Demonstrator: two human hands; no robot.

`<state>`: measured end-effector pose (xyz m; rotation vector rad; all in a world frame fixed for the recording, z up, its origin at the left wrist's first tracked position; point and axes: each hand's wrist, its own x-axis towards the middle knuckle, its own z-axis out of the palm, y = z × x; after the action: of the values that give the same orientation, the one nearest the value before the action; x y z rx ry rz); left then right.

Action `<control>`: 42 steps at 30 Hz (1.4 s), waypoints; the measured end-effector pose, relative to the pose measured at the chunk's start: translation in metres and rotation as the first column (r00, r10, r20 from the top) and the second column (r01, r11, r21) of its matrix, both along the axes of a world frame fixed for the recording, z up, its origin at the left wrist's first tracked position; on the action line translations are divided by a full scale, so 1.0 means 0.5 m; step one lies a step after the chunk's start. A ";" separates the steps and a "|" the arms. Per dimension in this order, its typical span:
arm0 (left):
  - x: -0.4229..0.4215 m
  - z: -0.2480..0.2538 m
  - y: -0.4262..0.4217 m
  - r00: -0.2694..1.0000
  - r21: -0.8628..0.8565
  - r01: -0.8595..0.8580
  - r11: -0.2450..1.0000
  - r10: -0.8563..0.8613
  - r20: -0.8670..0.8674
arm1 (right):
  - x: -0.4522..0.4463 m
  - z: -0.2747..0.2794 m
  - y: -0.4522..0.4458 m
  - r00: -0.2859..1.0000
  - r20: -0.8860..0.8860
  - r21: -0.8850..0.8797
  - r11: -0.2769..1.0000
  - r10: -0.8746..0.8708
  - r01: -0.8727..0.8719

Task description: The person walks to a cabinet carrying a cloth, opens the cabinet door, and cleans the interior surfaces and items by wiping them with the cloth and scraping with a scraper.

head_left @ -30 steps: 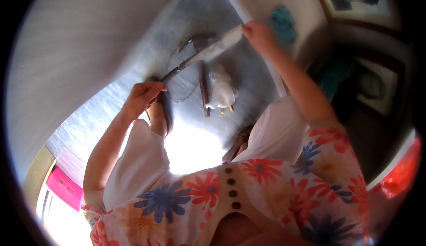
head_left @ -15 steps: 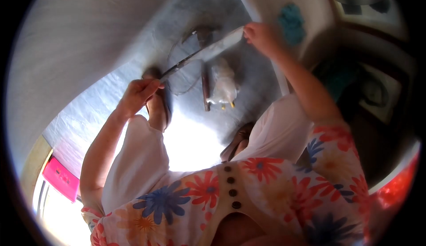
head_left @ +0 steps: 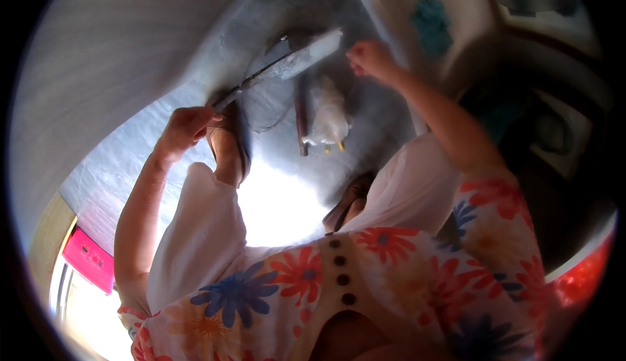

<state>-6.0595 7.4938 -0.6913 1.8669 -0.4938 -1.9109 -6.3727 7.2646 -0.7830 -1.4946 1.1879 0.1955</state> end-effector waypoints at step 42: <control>0.083 -0.082 0.037 0.974 0.155 -0.057 0.986 0.089 -0.210 | -0.040 -0.127 0.125 0.662 -0.096 -0.032 0.662 0.744 -0.749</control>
<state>-6.0179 7.5121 -0.7322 1.7101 -0.2153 -2.1192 -6.3929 7.3272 -0.8466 -1.9926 0.5561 0.7856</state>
